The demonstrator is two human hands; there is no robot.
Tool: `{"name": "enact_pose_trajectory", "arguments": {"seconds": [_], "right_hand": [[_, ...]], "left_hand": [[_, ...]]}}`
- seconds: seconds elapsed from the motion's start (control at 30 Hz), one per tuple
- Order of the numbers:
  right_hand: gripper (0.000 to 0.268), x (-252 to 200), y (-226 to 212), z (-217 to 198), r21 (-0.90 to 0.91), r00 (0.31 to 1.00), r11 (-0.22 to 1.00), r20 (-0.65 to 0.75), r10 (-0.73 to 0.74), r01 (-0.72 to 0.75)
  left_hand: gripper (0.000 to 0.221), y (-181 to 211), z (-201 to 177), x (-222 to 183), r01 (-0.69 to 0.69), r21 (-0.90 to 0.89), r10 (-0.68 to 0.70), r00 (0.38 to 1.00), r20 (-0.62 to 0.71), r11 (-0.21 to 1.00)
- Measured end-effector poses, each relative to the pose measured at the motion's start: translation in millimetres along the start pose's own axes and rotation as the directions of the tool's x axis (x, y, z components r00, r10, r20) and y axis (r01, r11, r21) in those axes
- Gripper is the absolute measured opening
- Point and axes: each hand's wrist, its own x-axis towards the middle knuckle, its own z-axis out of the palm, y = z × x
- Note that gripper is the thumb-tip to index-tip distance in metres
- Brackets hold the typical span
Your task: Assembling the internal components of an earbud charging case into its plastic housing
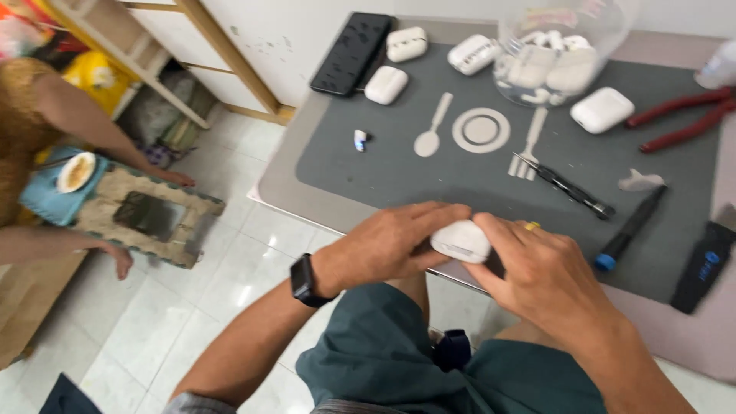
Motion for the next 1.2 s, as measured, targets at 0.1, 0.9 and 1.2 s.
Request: {"name": "enact_pose_trajectory", "arguments": {"seconds": [0.1,0.9,1.2], "right_hand": [[0.034,1,1,5,0.004,0.999,1.000,-0.032,-0.027,0.027],[0.038,18,-20,30,0.890,0.749,0.197,0.207,0.629,-0.411],[0.035,19,-33,14,0.781,0.660,0.215,0.307,0.686,-0.586]], "left_hand": [[0.049,-3,-1,3,-0.058,-0.023,0.058,0.998,0.015,0.998],[0.036,-26,38,14,0.192,-0.690,-0.473,0.847,-0.243,0.698],[0.032,-7,13,15,0.350,-0.568,-0.496,0.860,-0.121,0.745]]}}
